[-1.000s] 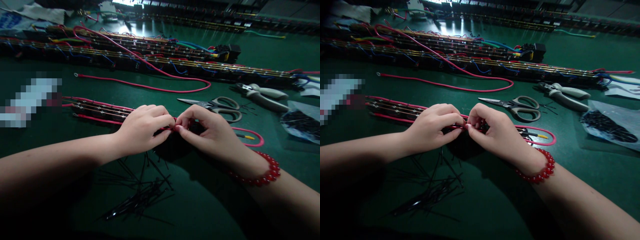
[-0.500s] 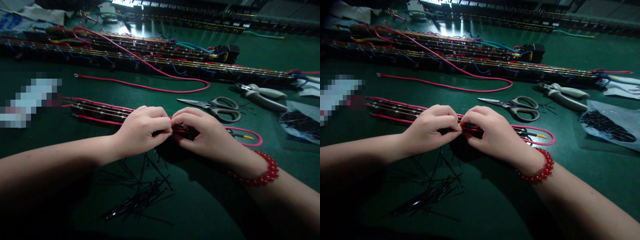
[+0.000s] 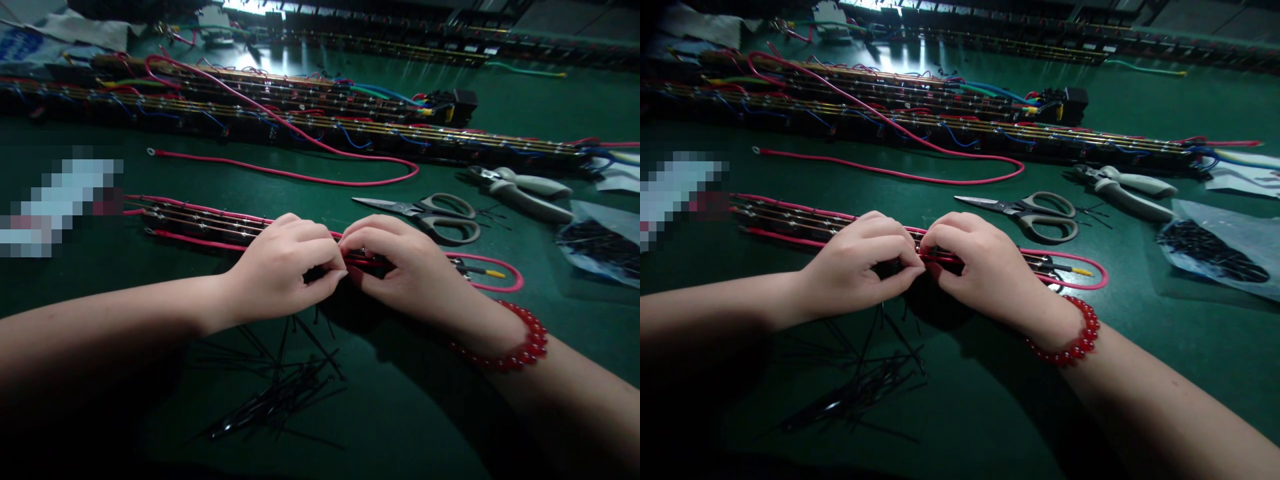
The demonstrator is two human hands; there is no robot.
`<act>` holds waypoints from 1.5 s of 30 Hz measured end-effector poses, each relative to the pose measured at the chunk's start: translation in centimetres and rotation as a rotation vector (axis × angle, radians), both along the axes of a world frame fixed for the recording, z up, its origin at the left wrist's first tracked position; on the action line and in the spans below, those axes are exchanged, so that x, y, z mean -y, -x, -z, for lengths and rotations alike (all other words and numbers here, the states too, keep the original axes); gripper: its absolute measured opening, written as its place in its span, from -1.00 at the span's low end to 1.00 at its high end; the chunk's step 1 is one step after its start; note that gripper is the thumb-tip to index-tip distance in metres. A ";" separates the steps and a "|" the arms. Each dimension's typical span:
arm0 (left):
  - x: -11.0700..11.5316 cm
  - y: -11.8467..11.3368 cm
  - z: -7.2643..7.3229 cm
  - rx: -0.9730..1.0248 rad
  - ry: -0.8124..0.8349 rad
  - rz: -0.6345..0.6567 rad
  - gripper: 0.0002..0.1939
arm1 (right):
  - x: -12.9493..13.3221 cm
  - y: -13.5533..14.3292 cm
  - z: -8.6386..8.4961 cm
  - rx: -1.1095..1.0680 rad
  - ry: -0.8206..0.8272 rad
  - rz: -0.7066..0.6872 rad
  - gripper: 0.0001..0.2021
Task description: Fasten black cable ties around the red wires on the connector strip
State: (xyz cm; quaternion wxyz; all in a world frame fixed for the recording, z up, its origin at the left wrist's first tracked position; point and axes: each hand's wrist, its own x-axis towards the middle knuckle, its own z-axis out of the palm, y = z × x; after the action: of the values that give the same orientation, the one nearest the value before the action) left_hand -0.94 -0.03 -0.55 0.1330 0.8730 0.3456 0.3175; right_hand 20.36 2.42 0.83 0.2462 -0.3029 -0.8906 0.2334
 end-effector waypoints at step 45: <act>0.4 0.4 -0.3 -0.153 -0.226 0.137 -0.78 | 0.0 -0.2 0.1 0.012 0.029 0.028 -0.89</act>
State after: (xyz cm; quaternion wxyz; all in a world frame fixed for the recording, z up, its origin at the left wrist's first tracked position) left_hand -1.30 -0.39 -0.26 0.0286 0.9255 0.2567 0.2769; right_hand 20.52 2.39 0.72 0.2397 -0.3203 -0.8843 0.2407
